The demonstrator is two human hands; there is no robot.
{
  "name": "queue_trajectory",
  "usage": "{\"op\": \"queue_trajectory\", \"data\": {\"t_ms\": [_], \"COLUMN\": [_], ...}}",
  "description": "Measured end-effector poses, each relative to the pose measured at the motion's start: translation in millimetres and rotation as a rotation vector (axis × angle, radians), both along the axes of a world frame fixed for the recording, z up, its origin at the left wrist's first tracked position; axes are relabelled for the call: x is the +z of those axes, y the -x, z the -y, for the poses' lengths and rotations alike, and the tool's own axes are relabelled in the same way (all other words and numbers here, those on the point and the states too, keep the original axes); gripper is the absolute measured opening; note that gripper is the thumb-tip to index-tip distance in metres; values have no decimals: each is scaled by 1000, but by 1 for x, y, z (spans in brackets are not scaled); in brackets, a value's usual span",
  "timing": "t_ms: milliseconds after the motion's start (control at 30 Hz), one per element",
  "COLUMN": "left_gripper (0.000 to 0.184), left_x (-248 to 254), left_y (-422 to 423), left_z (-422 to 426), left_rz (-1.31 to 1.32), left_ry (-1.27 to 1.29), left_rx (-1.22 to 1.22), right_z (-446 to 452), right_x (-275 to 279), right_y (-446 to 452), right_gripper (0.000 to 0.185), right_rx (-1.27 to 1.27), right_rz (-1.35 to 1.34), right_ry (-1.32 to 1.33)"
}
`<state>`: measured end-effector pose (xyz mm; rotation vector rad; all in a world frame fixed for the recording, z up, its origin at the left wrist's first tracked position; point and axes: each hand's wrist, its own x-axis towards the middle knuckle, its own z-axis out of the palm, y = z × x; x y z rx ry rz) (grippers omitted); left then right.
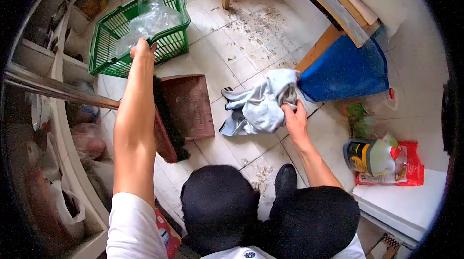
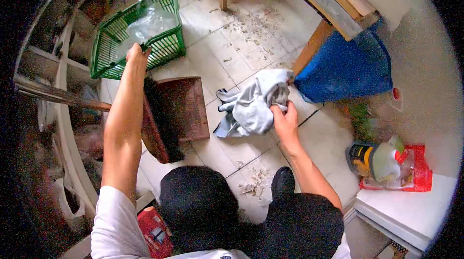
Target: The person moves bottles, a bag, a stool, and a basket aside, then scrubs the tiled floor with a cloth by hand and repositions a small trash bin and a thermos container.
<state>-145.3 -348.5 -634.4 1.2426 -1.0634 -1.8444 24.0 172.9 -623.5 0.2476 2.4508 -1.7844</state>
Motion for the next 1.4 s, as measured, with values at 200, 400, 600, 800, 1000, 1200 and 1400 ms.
{"op": "queue_trajectory", "data": {"t_ms": [200,400,600,800,1000,1200,1400], "left_gripper": [65,110,82,36,51,13,13], "left_x": [15,52,58,103,134,144,160], "left_y": [-32,-101,-158,-301,-270,-247,-311], "left_z": [-68,-216,-195,-117,-103,-59,30], "left_rz": [-45,20,554,427,56,58,119], "left_ry": [-275,642,1747,1651,852,641,692], "left_rx": [-431,-1722,-1371,-550,-274,-95,160], "right_z": [23,65,70,48,43,33,11], "right_x": [39,21,16,-35,-86,-101,-74], "right_y": [58,108,163,189,178,178,181], "right_gripper": [42,37,43,53,55,54,48], "right_rx": [45,-29,110,392,537,540,573], "right_rz": [-193,-8,-88,-147,-62,-37,29], "right_ry": [-301,302,295,-162,-180,-86,132]}}
